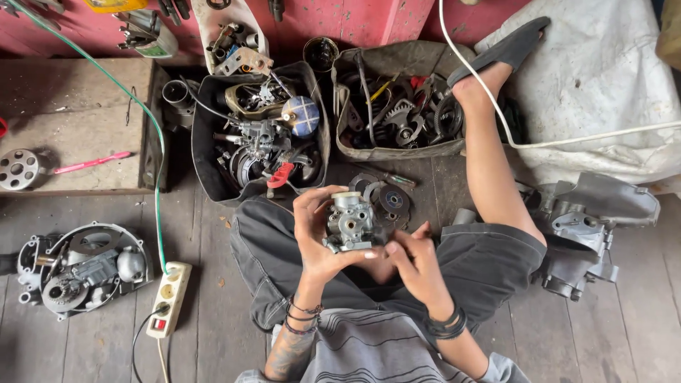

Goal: Disassembling, cleaning internal components with a brush, and reassembling a motorcycle carburetor.

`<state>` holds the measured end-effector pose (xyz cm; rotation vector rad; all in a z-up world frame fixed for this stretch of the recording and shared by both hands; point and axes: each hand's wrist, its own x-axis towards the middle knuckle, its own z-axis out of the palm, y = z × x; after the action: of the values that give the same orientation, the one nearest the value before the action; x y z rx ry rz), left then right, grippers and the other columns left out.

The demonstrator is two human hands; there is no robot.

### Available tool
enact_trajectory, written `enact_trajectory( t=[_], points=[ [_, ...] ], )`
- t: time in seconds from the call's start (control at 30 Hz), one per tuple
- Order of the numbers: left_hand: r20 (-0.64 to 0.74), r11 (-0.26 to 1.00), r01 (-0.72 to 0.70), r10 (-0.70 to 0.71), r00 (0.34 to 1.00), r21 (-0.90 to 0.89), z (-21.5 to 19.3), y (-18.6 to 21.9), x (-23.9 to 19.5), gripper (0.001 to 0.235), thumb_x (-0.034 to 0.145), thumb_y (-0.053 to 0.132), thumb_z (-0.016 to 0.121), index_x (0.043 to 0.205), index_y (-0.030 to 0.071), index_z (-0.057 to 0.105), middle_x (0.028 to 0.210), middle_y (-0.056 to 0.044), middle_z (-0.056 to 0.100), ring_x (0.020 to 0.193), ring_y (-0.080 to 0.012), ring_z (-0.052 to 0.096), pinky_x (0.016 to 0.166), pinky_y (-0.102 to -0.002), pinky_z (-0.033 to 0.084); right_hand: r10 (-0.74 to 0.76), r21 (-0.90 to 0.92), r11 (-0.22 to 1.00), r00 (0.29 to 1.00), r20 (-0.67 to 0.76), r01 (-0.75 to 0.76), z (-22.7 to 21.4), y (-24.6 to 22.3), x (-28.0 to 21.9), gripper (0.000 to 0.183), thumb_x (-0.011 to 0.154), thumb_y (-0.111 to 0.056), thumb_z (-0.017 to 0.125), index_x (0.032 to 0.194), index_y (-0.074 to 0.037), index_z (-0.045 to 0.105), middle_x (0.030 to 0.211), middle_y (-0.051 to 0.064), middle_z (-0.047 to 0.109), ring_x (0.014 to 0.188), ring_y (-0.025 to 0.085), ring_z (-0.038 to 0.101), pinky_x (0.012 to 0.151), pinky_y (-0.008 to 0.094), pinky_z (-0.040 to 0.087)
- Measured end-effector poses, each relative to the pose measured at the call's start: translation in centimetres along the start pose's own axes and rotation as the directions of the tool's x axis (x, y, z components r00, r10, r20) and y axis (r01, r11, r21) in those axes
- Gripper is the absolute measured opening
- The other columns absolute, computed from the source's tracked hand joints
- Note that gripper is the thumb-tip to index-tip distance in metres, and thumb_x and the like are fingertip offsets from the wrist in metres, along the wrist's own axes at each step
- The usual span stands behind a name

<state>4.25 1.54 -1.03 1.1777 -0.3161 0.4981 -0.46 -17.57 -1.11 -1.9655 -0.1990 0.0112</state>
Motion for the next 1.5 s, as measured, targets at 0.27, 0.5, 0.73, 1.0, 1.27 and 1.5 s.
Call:
enact_trajectory(
  t=[0.27,0.5,0.73,1.0,1.27,1.5],
  points=[
    [0.041,0.996,0.069,-0.067,0.997,-0.055,1.8,1.8,1.4,0.107,0.059,0.034,0.100,0.139,-0.005,0.042,0.130,-0.029,0.060,0.118,-0.0429,0.065,0.094,-0.053,0.056,-0.267,-0.016,0.964,0.961,-0.077,0.266,-2.5,-6.1,3.8,0.043,0.106,-0.037,0.051,0.085,-0.003,0.068,0.058,0.002,0.057,0.062,0.021,0.053,0.096,0.039,0.046],
    [0.093,0.995,0.094,-0.097,0.991,0.037,2.1,2.8,1.2,0.112,0.062,0.042,0.096,0.145,-0.008,0.041,0.128,-0.030,0.065,0.115,-0.0432,0.068,0.096,-0.056,0.056,-0.299,-0.158,0.951,0.923,-0.243,0.266,-2.1,-4.6,4.1,0.038,0.098,-0.045,0.070,0.091,-0.008,0.071,0.068,0.003,0.061,0.068,0.018,0.059,0.101,0.034,0.038],
    [0.101,0.995,0.098,-0.101,0.990,0.034,1.7,2.9,0.9,0.104,0.058,0.034,0.100,0.136,-0.009,0.047,0.118,-0.028,0.067,0.109,-0.0417,0.070,0.094,-0.055,0.057,-0.336,-0.262,0.930,0.887,-0.316,0.258,-2.8,-4.2,4.3,0.025,0.091,-0.025,0.086,0.086,-0.008,0.069,0.071,0.005,0.061,0.067,0.022,0.061,0.096,0.033,0.042],
    [0.120,0.997,-0.013,0.004,0.993,0.073,2.0,4.6,1.7,0.101,0.051,0.029,0.103,0.128,-0.010,0.051,0.115,-0.027,0.067,0.108,-0.0420,0.071,0.095,-0.053,0.058,-0.331,-0.190,0.943,0.834,-0.441,0.273,-4.5,-4.6,3.6,0.058,0.106,-0.054,0.054,0.082,-0.002,0.063,0.065,0.008,0.052,0.061,0.019,0.046,0.091,0.037,0.045],
    [0.252,0.871,-0.260,0.164,0.954,0.417,2.0,5.3,1.8,0.078,0.066,0.026,0.097,0.129,-0.001,0.060,0.122,-0.023,0.067,0.106,-0.0394,0.073,0.094,-0.049,0.059,-0.507,-0.345,0.855,0.761,-0.404,0.387,-2.8,-3.3,4.4,0.046,0.098,-0.041,0.067,0.068,-0.007,0.065,0.063,0.008,0.057,0.062,0.023,0.050,0.097,0.044,0.040],
    [0.235,0.848,-0.263,0.169,0.957,0.460,1.5,5.1,2.2,0.074,0.068,0.026,0.096,0.128,0.000,0.060,0.122,-0.021,0.068,0.107,-0.0377,0.074,0.093,-0.047,0.061,-0.296,-0.174,0.952,0.891,-0.343,0.250,-1.8,-4.3,2.9,0.064,0.096,-0.064,0.053,0.097,-0.001,0.064,0.072,0.009,0.056,0.071,0.019,0.053,0.091,0.035,0.039]
  ],
)
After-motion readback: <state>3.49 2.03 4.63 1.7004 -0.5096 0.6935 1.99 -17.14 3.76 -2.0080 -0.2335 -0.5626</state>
